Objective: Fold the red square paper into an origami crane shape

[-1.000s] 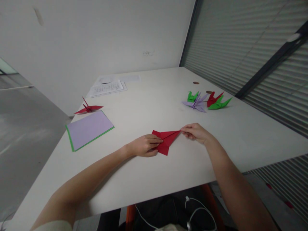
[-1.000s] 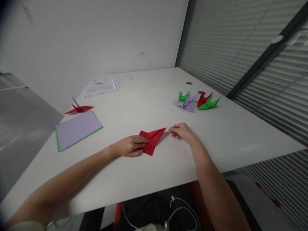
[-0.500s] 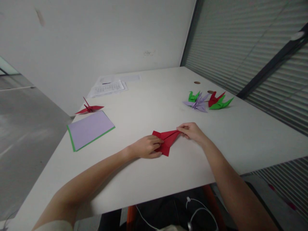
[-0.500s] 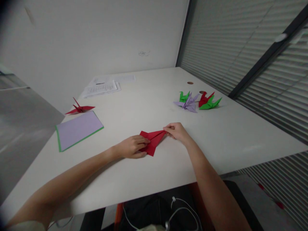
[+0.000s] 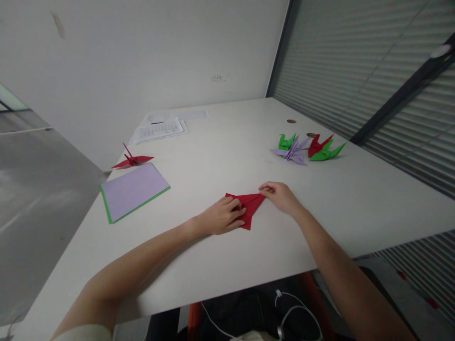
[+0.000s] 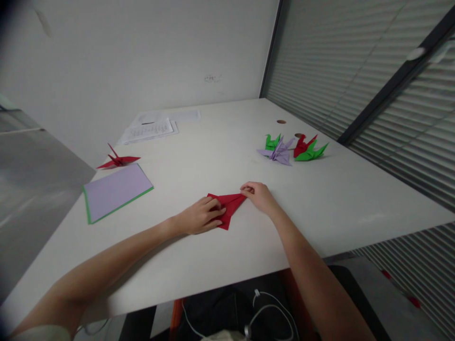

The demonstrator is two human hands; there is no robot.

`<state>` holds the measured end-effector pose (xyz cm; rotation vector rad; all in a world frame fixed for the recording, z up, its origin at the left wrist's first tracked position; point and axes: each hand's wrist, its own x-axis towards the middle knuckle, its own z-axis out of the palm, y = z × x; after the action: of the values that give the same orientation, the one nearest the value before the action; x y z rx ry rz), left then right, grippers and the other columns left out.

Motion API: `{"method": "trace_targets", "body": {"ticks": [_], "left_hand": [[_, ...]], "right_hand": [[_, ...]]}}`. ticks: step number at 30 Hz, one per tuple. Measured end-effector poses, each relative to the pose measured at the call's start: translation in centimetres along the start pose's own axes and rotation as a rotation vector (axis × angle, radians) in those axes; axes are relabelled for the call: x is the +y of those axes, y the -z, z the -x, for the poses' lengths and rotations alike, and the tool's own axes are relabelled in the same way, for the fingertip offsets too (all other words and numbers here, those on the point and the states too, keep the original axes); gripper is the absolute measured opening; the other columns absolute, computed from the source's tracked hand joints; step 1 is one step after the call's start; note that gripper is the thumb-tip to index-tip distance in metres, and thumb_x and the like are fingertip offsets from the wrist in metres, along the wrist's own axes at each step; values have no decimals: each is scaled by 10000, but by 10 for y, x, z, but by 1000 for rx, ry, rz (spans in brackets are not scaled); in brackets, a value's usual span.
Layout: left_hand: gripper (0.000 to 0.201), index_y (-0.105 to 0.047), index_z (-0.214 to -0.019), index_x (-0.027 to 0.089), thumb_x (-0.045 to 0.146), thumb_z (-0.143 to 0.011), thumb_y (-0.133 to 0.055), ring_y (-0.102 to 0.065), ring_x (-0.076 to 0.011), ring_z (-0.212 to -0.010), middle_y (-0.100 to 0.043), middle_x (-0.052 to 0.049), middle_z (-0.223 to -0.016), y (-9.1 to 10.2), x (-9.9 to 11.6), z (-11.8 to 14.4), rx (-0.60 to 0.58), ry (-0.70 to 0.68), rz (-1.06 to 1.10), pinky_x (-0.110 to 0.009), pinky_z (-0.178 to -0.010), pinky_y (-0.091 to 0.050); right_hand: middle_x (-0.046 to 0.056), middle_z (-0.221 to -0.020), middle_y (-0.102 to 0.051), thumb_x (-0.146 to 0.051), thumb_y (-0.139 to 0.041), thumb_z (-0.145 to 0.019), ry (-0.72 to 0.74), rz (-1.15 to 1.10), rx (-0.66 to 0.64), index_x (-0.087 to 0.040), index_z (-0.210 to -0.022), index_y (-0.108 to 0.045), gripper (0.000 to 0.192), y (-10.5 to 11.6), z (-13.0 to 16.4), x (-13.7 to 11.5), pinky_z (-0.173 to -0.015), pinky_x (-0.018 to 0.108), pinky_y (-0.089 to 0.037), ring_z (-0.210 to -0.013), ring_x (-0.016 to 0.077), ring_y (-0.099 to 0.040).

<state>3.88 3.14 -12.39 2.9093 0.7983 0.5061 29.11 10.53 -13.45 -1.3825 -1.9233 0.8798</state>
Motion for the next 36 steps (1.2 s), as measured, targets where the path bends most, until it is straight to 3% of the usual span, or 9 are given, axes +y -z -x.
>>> {"method": "trace_targets", "body": {"ticks": [4,8,14,18,21,24,29,36], "left_hand": [[364,-623,-1121,113,400,-963,-464,-509,-292,-1185,-527,-194,-1291,-6,0,1,18,74,92,-462,-987,-435],[308,-557,-1131,137,370,-975,-431,-335,-324,-1392,-365,-179,-1507,-9,1,2,-45,79,85,-534,-1079,-348],[302,-497,-1170,119,336,-985,-396,-286,-270,-1438,-326,-199,-1526,-8,0,2,-93,51,94,-454,-1181,-255],[314,-488,-1199,121,331,-982,-401,-305,-255,-1431,-360,-196,-1509,-8,0,3,-75,36,95,-456,-1188,-247],[416,-424,-1321,105,346,-984,-386,-264,-249,-1447,-351,-190,-1515,-9,0,3,-74,34,68,-458,-1190,-241],[553,-278,-1451,60,355,-991,-362,-207,-232,-1465,-300,-192,-1539,-10,0,3,-94,32,33,-424,-1207,-200],[572,-253,-1487,65,378,-1010,-297,-161,-224,-1474,-249,-174,-1558,-14,-2,4,-146,31,-18,-406,-1216,-151],[573,-310,-1476,88,418,-1008,-296,-176,-263,-1471,-247,-185,-1559,-16,-5,5,-136,42,-57,-427,-1193,-206]], "right_hand": [[40,-719,-691,-282,-629,-730,22,-9,1,-181,-823,-704,156,-2,0,4,-654,296,-481,-661,177,-616],[49,-781,-720,-278,-603,-770,72,31,-12,-185,-837,-711,157,-2,0,7,-690,308,-498,-697,180,-632],[60,-822,-731,-262,-558,-831,169,171,-10,-190,-855,-718,178,1,0,4,-701,332,-520,-730,192,-653],[118,-1114,-705,-295,-471,-929,400,451,148,-191,-1008,-721,282,-3,12,-21,-924,464,-460,-1056,262,-627],[134,-1400,-540,-479,-450,-949,606,613,-104,-179,-1265,-612,465,-10,29,-31,-1049,497,-369,-1290,284,-490],[174,-1475,-433,-626,-393,-918,609,724,-229,-137,-1470,-371,737,-15,40,-21,-1110,530,-296,-1373,304,-397],[128,-1546,-314,-615,-316,-943,574,779,-284,-203,-1546,-71,770,-9,43,5,-1152,585,-197,-1435,307,-279],[119,-1560,-281,-627,-307,-937,484,792,-297,-219,-1545,-49,776,4,39,9,-1147,606,-207,-1446,320,-242]]}}
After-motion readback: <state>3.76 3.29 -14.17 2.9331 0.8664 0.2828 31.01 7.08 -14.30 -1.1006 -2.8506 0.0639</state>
